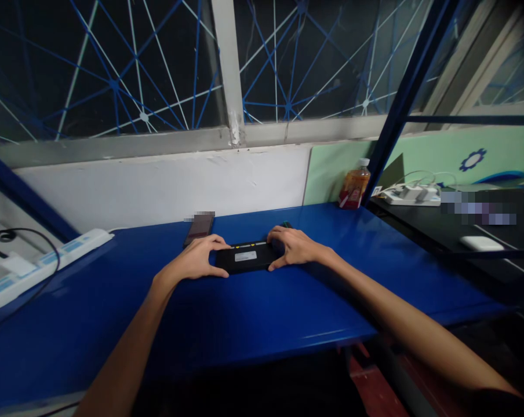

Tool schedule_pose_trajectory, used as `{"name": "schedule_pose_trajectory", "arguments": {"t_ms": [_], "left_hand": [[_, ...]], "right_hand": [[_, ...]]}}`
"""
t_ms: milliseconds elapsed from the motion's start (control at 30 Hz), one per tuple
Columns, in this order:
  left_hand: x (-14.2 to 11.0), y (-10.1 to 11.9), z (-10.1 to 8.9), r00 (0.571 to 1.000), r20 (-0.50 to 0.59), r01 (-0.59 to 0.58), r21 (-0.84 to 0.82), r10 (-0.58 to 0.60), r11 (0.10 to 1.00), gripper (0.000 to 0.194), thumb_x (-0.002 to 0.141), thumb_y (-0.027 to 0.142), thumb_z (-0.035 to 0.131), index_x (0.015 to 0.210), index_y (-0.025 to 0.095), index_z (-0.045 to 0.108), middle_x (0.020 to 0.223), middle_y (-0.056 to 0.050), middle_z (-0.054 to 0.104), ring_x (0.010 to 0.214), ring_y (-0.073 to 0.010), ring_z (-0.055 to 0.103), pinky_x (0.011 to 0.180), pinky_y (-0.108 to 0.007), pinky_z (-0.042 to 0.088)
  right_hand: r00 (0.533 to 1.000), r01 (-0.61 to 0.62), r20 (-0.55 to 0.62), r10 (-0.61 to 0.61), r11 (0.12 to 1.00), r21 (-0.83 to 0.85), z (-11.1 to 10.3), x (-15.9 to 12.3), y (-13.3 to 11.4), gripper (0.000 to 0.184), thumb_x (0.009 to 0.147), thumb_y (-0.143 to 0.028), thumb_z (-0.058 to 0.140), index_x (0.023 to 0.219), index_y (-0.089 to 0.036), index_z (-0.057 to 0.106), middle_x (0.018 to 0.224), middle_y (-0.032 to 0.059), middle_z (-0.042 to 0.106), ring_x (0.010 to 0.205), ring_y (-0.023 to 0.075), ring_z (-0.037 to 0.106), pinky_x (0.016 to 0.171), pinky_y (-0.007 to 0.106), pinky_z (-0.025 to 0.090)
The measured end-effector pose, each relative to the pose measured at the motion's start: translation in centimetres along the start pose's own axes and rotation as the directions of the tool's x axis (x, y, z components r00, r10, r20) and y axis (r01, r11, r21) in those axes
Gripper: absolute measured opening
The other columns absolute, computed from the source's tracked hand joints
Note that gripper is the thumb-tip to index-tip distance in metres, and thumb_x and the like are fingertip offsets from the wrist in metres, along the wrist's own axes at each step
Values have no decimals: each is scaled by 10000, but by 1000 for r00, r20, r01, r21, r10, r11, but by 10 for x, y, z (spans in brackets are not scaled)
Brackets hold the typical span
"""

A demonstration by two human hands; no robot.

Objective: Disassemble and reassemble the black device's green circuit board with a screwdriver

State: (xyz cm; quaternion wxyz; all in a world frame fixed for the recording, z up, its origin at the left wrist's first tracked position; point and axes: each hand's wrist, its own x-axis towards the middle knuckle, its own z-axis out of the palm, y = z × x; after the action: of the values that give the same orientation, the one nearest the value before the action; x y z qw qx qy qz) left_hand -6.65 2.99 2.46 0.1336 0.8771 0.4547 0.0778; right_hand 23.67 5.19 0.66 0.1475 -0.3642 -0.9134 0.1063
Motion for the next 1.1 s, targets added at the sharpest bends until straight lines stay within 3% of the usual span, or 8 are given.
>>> {"name": "schedule_pose_trajectory", "arguments": {"t_ms": [467, 800, 1100], "left_hand": [[0, -2, 1, 1000, -3, 4, -17, -4, 1000, 651, 639, 573, 685, 1209, 273, 590, 1262, -66, 520, 1064, -293, 519, 909, -416, 391], [0, -4, 1, 1000, 11, 9, -15, -9, 1000, 637, 644, 578, 681, 1194, 266, 603, 1254, -64, 524, 1081, -295, 513, 917, -404, 389], [0, -4, 1, 1000, 13, 13, -28, -13, 1000, 609, 635, 562, 689, 1171, 283, 612, 1247, -60, 525, 1070, -291, 520, 913, -415, 400]], "right_hand": [[1000, 3, -20, -2, 999, 45, -4, -2, -7, 649, 586, -592, 737, 1039, -210, 473, 949, 34, 577, 746, 175, 523, 586, 261, 321], [1000, 24, 0, -24, 999, -34, 0, -1, -3, 654, 623, -622, 699, 1100, -192, 570, 1041, 82, 579, 815, 219, 568, 616, 288, 369], [1000, 21, 12, -21, 1000, 4, -1, -1, -4, 642, 619, -599, 714, 1089, -189, 558, 1016, 70, 559, 791, 200, 546, 615, 283, 361]]}}
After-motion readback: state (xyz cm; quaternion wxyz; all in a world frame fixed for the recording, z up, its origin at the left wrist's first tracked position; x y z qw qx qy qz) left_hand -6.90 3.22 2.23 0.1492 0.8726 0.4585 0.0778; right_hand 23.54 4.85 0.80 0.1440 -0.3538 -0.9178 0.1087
